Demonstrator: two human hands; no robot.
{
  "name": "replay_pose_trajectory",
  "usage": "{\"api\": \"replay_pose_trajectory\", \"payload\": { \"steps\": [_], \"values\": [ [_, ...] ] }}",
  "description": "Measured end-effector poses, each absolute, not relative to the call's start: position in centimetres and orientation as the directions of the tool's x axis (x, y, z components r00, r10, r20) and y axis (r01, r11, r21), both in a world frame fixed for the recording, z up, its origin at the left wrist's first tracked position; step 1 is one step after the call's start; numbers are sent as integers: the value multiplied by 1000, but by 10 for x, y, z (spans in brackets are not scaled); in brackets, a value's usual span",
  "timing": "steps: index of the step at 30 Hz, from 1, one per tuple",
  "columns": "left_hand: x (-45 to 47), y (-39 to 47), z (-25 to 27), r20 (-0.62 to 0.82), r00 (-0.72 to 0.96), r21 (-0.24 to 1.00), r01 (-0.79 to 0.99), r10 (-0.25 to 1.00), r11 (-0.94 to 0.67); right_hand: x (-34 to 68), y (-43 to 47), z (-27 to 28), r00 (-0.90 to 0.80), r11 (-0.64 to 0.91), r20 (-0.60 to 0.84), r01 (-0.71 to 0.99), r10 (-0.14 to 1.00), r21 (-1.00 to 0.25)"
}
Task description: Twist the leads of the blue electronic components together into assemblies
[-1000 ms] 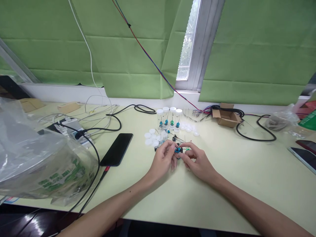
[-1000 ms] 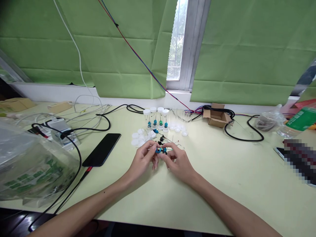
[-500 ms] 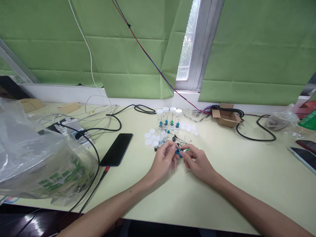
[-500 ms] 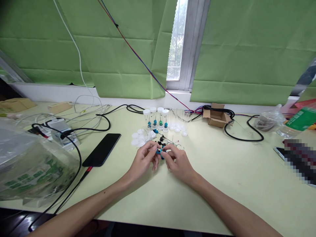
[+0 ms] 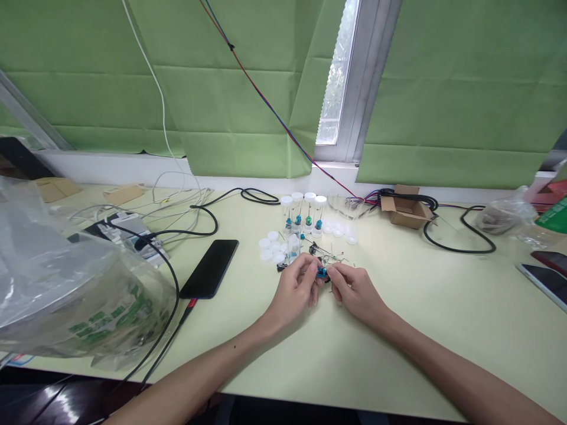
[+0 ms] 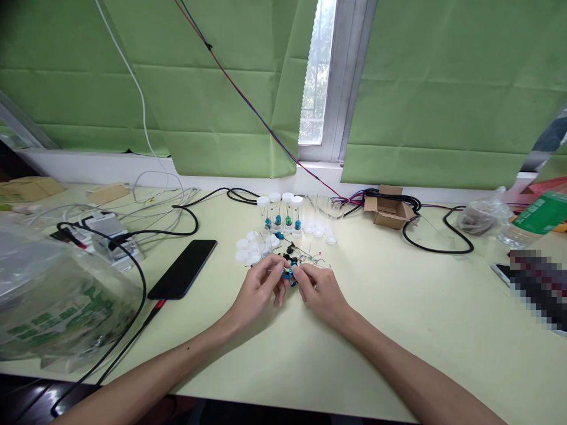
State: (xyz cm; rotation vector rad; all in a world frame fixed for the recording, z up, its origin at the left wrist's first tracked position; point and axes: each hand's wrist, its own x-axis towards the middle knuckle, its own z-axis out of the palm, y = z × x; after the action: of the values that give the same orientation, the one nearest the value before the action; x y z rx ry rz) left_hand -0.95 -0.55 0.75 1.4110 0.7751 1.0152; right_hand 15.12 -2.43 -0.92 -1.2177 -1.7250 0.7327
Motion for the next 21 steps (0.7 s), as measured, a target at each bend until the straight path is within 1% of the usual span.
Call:
{"api": "replay_pose_trajectory", "payload": {
  "steps": [4, 8, 16, 21],
  "values": [
    [-11, -4, 8, 139, 403, 988, -115, 905, -101, 152, -25, -10, -131, 308, 279, 375, 951, -874],
    [-12, -4, 8, 134, 392, 987, -131, 910, -89, 152, -26, -10, -159, 321, 282, 341, 946, -884],
    [-10, -5, 10, 99, 393, 989, -144, 914, -45, 152, -26, -12, -168, 345, 303, 359, 938, -867],
    [-11, -4, 9, 109, 405, 989, -135, 908, -59, 152, -25, -13, -174, 357, 314, 363, 933, -860]
  ]
}}
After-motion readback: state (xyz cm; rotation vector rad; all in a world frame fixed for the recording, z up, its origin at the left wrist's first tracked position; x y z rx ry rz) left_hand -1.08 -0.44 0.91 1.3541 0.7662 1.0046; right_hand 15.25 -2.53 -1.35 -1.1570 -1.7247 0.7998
